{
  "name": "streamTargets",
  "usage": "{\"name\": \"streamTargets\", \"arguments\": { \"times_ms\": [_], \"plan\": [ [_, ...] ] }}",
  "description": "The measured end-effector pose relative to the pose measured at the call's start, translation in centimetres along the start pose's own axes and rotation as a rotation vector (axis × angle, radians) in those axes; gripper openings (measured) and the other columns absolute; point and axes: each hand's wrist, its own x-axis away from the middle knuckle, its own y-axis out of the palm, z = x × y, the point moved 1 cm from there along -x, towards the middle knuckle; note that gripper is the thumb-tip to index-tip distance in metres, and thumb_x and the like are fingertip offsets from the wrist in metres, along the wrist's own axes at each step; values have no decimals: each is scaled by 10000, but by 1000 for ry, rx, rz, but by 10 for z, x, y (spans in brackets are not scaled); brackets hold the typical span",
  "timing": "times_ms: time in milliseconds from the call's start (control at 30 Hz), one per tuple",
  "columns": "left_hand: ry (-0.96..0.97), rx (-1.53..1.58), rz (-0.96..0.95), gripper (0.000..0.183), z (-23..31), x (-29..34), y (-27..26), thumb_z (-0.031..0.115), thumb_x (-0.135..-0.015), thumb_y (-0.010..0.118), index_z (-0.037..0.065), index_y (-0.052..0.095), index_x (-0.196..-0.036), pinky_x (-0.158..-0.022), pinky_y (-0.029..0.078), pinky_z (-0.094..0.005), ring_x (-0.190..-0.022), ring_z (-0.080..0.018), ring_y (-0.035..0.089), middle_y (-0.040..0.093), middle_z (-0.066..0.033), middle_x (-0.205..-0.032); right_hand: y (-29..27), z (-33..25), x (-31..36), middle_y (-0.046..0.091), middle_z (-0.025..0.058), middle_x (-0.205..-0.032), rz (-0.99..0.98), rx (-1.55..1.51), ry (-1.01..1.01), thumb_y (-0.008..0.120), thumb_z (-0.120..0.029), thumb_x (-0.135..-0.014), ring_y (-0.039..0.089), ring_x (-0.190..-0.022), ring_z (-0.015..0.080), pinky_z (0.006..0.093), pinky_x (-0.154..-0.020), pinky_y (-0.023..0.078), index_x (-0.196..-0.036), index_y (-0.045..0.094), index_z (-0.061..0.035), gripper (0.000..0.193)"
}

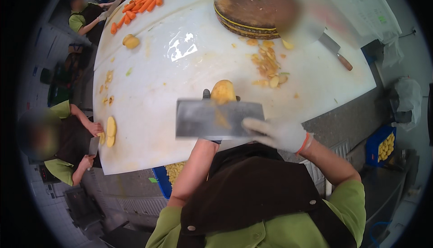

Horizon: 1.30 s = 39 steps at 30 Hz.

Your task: The person peels and cuts potatoes on a white cutting board using a cleaver. They place the cut pieces into a blue bin and later transfer whole peeled potatoes from a blue crate onto the cutting board to continue slicing.

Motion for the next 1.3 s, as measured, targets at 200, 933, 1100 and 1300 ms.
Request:
{"name": "streamTargets", "arguments": {
  "times_ms": [200, 933, 1100, 1300],
  "plan": [
    [-41, 429, -130, 472, 22, -6, 13, 419, -973, 426, 45, 485, -1256, -732, 557, -476, -930, -314, 626, 611, -144, -1109, -5, 42, 9, 650, 200, -1031, 90, -199, 265, 573, -234, -918, 656, -869, 317, 368, -761, 515, -1340, 494, -159, 435],
    [-329, 972, -70, 561, 31, 0, 4, 536, -938, 456, 80, 505, -1262, -720, 558, -438, -922, -317, 623, 600, -162, -1135, -5, 43, 12, 661, 148, -859, 258, -117, 285, 588, -258, -904, 657, -715, 295, 371, -665, 524, -1290, 533, -145, 407],
    [-470, 891, 108, 494, 34, 0, 12, 483, -982, 374, 73, 503, -1227, -697, 516, -322, -895, -274, 598, 583, -123, -1103, -8, -1, 5, 630, 190, -856, -6, -48, 72, 568, -277, -920, 657, -726, 265, 339, -668, 527, -1353, 472, -134, 465],
    [-437, 1054, -94, 467, 49, 0, 11, 452, -965, 421, 60, 526, -1195, -642, 553, -433, -813, -317, 629, 621, -129, -986, -5, 71, 15, 655, 194, -1016, 218, -164, 399, 558, -279, -926, 656, -859, 316, 380, -796, 506, -1351, 469, -102, 469]
  ]
}}
